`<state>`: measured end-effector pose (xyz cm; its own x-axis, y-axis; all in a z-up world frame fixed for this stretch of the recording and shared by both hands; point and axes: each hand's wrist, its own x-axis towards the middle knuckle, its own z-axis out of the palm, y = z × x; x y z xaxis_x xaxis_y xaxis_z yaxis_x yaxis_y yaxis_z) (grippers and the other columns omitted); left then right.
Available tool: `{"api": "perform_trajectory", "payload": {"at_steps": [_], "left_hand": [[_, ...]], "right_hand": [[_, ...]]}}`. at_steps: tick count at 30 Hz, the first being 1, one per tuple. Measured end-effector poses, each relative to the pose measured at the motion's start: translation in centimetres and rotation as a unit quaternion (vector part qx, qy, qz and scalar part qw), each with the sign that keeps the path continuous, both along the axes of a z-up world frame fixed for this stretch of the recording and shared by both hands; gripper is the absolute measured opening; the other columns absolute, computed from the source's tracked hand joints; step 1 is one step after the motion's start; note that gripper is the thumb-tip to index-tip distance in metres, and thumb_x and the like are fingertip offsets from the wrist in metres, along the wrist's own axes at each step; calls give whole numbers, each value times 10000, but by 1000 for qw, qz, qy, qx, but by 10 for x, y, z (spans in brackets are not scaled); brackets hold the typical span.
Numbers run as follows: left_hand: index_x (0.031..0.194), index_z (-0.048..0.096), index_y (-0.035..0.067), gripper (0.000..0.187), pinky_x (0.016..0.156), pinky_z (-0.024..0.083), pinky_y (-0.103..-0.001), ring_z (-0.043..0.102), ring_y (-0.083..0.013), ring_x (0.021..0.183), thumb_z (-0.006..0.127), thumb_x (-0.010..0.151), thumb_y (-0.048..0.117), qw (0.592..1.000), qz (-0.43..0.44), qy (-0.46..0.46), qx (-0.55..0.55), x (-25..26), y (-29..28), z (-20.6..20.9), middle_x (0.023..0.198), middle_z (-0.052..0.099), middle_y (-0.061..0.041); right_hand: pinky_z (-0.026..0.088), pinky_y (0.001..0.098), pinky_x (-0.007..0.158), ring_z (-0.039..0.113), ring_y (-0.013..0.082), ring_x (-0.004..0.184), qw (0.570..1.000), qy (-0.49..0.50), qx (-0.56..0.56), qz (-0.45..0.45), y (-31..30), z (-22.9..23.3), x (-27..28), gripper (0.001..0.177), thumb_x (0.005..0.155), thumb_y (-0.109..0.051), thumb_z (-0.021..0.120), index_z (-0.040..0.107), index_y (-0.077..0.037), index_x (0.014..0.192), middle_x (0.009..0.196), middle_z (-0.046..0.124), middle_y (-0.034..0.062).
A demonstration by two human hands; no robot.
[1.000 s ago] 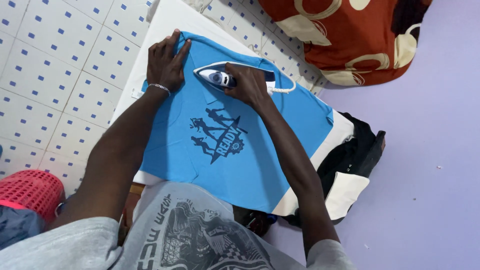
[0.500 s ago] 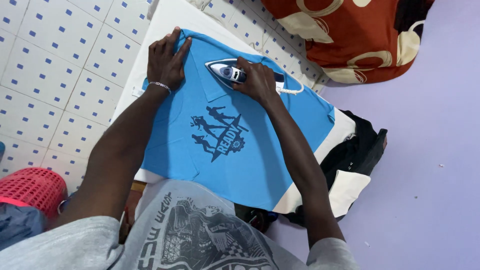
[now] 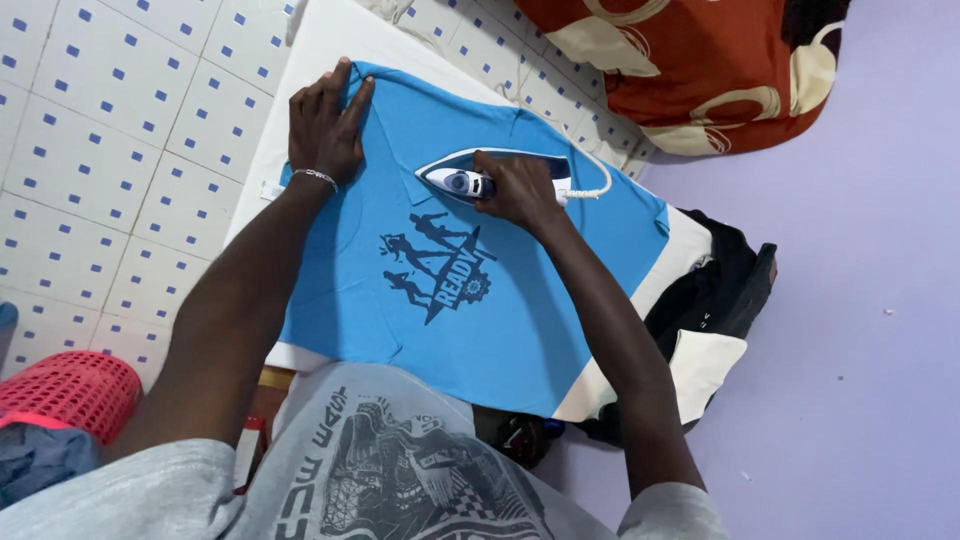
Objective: The person irons a blue t-shirt on an ironing board, then folds it neatly into a compact rectangle. The person uses an electric iron to smooth the fabric and then folds the shirt by hand.
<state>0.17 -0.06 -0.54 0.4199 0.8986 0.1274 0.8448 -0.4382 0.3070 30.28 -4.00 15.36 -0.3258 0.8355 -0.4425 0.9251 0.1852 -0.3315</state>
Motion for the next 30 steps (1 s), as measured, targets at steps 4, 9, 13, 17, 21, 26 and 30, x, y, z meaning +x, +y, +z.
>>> {"api": "perform_trajectory", "payload": {"at_steps": [4, 9, 13, 17, 21, 26, 30], "left_hand": [[1689, 412, 264, 786, 1228, 208, -424, 321, -255, 1499, 664, 952, 159, 1000, -4, -7, 0, -3, -1, -2, 1765, 247, -79], [1696, 425, 276, 819, 1225, 220, -414, 337, -248, 1501, 660, 924, 135, 1000, -2, -5, 12, -2, 0, -3, 1752, 287, -88], [1667, 421, 244, 729, 1235, 220, -424, 328, -263, 1507, 661, 985, 148, 999, -8, -36, 23, -3, -2, -5, 1754, 292, -102], [1656, 422, 223, 741, 1241, 224, -417, 310, -262, 1523, 646, 956, 134, 999, -14, -4, 33, -5, -2, -8, 1758, 279, -112], [1661, 424, 224, 749, 1224, 222, -432, 299, -275, 1520, 658, 956, 136, 999, -22, -14, 25, -6, -1, -20, 1759, 257, -117], [1601, 424, 191, 685, 1262, 203, -452, 271, -334, 1557, 663, 966, 92, 998, -34, 16, 47, -6, -4, -37, 1718, 216, -173], [1569, 482, 195, 666, 1216, 208, -519, 266, -390, 1537, 694, 942, 122, 998, 3, 17, 64, 9, -7, -26, 1685, 227, -230]], "right_hand": [[523, 431, 613, 721, 256, 700, 1000, -2, -18, 11, -7, -2, 5, 400, 698, -233, 909, 669, -155, 1008, 748, 742, 69], [509, 412, 569, 707, 235, 657, 999, 20, -10, 47, -14, -3, 6, 327, 736, -210, 885, 673, -169, 980, 723, 727, 45], [507, 387, 561, 701, 209, 652, 998, 17, -15, 50, -30, -3, 5, 205, 815, -169, 827, 682, -179, 960, 730, 721, 25], [493, 372, 557, 689, 188, 638, 998, 34, -3, 48, -45, 1, 2, 172, 822, -143, 800, 695, -179, 953, 694, 716, 18], [489, 368, 543, 671, 197, 618, 997, 61, 13, 43, -62, 8, 5, 130, 835, -137, 801, 693, -157, 903, 678, 697, 30], [506, 391, 597, 677, 217, 663, 997, 54, 32, 53, -92, 12, 22, 116, 857, -85, 770, 722, -138, 949, 743, 718, 31], [526, 419, 628, 696, 251, 723, 994, 70, 64, 50, -117, 15, 42, 322, 781, -34, 757, 759, -143, 1083, 838, 742, 56]]}}
